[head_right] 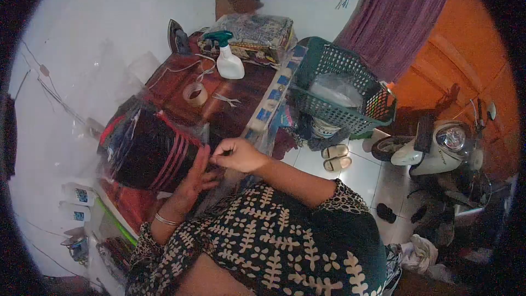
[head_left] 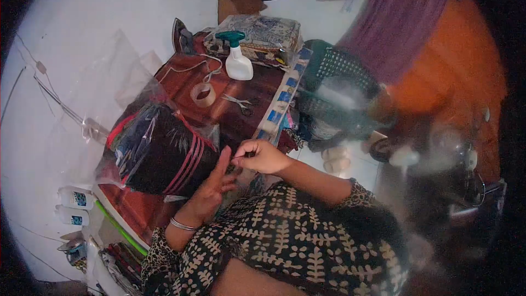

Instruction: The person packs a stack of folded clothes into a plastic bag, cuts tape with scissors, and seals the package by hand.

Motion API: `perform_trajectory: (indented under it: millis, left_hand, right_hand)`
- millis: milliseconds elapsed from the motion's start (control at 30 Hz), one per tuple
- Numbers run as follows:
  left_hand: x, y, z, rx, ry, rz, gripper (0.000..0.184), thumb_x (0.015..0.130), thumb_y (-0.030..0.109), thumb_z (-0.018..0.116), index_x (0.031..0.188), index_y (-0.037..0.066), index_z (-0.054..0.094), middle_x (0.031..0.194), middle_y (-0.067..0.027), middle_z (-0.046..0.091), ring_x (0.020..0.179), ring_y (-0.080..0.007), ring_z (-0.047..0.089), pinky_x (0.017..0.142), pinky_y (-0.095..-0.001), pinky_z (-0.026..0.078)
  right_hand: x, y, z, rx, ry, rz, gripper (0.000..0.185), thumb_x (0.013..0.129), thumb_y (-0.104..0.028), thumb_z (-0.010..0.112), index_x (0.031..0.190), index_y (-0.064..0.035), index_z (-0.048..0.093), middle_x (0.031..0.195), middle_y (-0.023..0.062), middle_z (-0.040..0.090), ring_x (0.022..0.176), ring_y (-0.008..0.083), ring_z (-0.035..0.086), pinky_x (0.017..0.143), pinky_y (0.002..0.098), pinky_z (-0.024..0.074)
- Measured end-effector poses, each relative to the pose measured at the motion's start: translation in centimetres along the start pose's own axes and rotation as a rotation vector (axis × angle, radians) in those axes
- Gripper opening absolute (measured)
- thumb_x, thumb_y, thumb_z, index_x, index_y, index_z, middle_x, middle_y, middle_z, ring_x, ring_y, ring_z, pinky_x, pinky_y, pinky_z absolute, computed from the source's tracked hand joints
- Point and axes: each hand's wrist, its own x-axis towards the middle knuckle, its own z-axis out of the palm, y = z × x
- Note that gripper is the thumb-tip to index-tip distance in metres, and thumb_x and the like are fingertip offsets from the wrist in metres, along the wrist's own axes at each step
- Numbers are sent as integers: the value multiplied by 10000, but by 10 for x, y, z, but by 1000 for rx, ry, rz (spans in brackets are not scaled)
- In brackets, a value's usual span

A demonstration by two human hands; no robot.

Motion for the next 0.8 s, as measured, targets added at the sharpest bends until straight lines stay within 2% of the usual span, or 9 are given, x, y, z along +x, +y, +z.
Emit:
perform_trajectory:
  millis: [33,100,167,267,333,433,533,633,800]
  left_hand:
    - [1,3,2,48,60,-43,1169,689,773,542,1475,187,-95,1553,-82,-32,1356,-360,265,1052,-505,262]
    - [1,0,-3,29,131,-23,1162,701,759,544,1471,186,-111,1552,-81,-51,1365,-353,245,1052,-512,254]
    - [0,-9,-11,5,198,-8,1156,713,746,546,1467,185,-126,1551,-80,-70,1374,-346,224,1053,-519,246]
    - [-6,-22,-12,-65,153,-1,1065,786,635,571,1472,182,-107,1551,-88,-60,1363,-335,257,1052,-532,238]
    - [-5,-19,-11,-31,47,-26,993,836,533,579,1476,164,-85,1551,-94,-58,1347,-331,291,1054,-521,241]
    - [-10,-16,-14,-2,102,-19,942,866,453,578,1479,146,-68,1551,-95,-56,1332,-337,318,1054,-509,246]
    - [-14,-12,-15,8,143,3,958,860,460,587,1478,136,-69,1552,-89,-63,1333,-333,316,1045,-492,263]
    - [-18,-13,-18,-24,166,30,969,825,491,605,1487,205,-42,1556,-90,-5,1306,-309,377,1009,-453,346]
    - [-15,-10,-20,37,162,17,964,829,524,585,1487,197,-39,1554,-98,-5,1300,-315,382,1000,-452,355]
  right_hand:
    - [-2,-5,0,-71,49,-71,103,824,-122,687,860,-29,662,808,6,652,762,72,574,717,251,472]
    - [0,-7,-9,-144,101,-146,69,826,-93,683,858,-38,656,826,7,652,783,75,585,737,251,476]
    - [5,8,-37,-24,327,-85,72,823,-87,675,867,-38,645,817,23,646,759,110,594,713,265,481]
    - [19,61,-98,205,489,71,116,810,-106,684,877,-25,637,808,40,640,720,145,592,675,278,475]
    - [28,85,-125,196,781,108,155,801,-131,695,878,-12,633,840,65,637,755,171,583,705,313,457]
    - [26,91,-120,417,962,84,199,776,-154,725,865,-3,630,877,81,627,815,183,565,756,333,429]
    - [25,104,-113,483,1134,90,261,756,-193,754,869,4,626,896,84,613,858,177,537,791,328,398]
    - [20,110,-112,377,1200,128,301,734,-235,778,848,-9,615,853,74,608,801,172,535,736,320,410]
    - [23,117,-108,341,1235,36,306,731,-256,780,815,-30,593,793,60,606,705,180,537,659,334,426]
